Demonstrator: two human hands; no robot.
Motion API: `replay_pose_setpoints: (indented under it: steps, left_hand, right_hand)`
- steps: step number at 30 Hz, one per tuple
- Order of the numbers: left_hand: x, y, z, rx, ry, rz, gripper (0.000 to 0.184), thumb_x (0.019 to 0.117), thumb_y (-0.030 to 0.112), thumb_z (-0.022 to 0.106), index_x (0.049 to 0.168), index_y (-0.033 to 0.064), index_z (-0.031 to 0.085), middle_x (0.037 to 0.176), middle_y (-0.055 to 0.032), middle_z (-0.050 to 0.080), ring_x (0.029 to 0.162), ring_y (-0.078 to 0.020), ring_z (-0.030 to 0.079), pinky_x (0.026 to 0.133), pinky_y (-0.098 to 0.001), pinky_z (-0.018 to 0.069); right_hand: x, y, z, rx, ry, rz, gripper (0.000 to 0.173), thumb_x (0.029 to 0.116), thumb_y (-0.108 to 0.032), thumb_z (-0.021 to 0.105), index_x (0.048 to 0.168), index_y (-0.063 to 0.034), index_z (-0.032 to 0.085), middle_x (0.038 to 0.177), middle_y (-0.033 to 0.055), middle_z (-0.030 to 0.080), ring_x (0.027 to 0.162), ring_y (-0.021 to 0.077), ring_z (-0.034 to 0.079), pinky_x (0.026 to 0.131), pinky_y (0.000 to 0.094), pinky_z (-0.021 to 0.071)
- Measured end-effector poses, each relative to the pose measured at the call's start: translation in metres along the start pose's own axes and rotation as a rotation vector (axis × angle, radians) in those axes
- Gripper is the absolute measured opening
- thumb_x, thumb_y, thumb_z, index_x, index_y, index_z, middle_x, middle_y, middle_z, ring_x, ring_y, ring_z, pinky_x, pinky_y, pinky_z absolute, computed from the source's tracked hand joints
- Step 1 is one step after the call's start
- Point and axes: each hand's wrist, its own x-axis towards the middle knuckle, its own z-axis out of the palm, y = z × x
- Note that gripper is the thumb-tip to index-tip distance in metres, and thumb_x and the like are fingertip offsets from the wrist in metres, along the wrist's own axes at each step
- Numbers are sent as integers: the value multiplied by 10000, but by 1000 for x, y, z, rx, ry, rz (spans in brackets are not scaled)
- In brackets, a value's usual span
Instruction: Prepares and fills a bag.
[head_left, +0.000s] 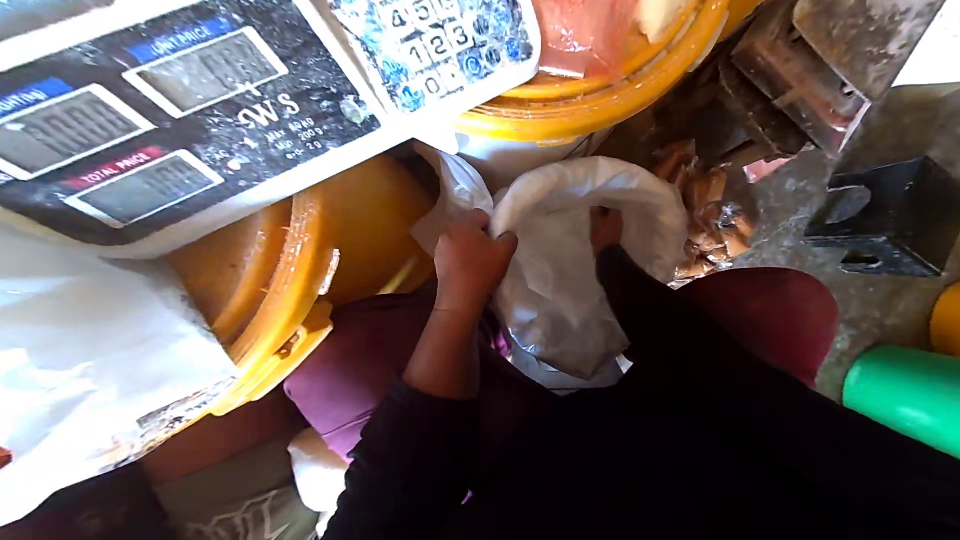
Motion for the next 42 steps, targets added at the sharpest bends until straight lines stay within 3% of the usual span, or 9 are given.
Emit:
replay_pose_setpoints:
  steps: [7,13,20,24,28,31,33,36,42]
  left_hand:
    - [3,-5,4,-42,-21,-25,232,936,225,718,940,-2,669,1057,-205,639,980,-375,628,807,-618,496]
    - [4,-7,0,-179,-52,12,515,1001,475,623,1190,-2,664,1259,-257,599,1161,-416,594,968,-649,459]
    - [-13,-11,4,-307,328,457,268,1058,176,530,1111,-9,717,1076,-197,648,1014,-290,623,903,-461,509]
    - [-70,25,-1,-378,23,627,240,946,76,680,1182,46,711,1142,-124,659,1025,-196,640,877,-396,549]
    - [-115,49,6,-757,-692,941,154,945,176,702,1076,116,756,1097,84,698,1008,24,632,885,-193,541]
    - [-107,43,22,-855,-817,692,115,917,122,673,962,160,773,1031,86,737,934,-3,675,838,-219,573]
    - [-92,38,35,-516,-547,444,126,951,13,600,993,51,713,1019,-36,709,926,-103,667,836,-282,561]
    - [-62,29,65,263,-399,298,364,1013,35,542,1369,3,611,1455,-260,515,1365,-387,503,1139,-528,403]
    - [-45,16,106,771,-527,280,411,948,-33,551,1358,-52,582,1483,-316,442,1295,-492,525,1015,-649,468]
  right_hand:
    - [-13,28,71,128,-335,46,490,1036,-153,603,1489,-24,467,1375,240,585,1228,350,595,1033,518,488]
    - [-13,24,10,489,-442,311,433,1115,-193,415,1535,-102,362,1380,194,500,1031,257,629,855,399,565]
    - [-37,14,-67,638,-366,345,414,1112,-212,427,1504,-82,392,1260,188,539,947,242,635,796,376,573]
    - [-56,-1,-110,721,-324,342,410,1107,-217,442,1484,-57,413,1242,209,569,972,266,653,812,391,581]
    - [-89,-23,-154,761,-253,325,361,1110,-198,420,1432,-36,430,1108,154,577,845,194,635,731,326,567]
    - [-77,-6,-165,832,-226,281,360,1105,-221,436,1414,-37,439,1094,158,591,815,200,648,696,326,578]
    - [-66,7,-167,888,-197,275,377,1101,-235,446,1418,-33,429,1135,173,582,847,220,651,713,338,583]
    - [-58,16,-168,967,-164,283,393,1102,-236,440,1437,-32,412,1218,201,546,928,259,636,770,374,577]
    - [-66,12,-170,987,-162,281,437,1090,-267,478,1476,-82,389,1272,190,551,967,267,649,787,388,582]
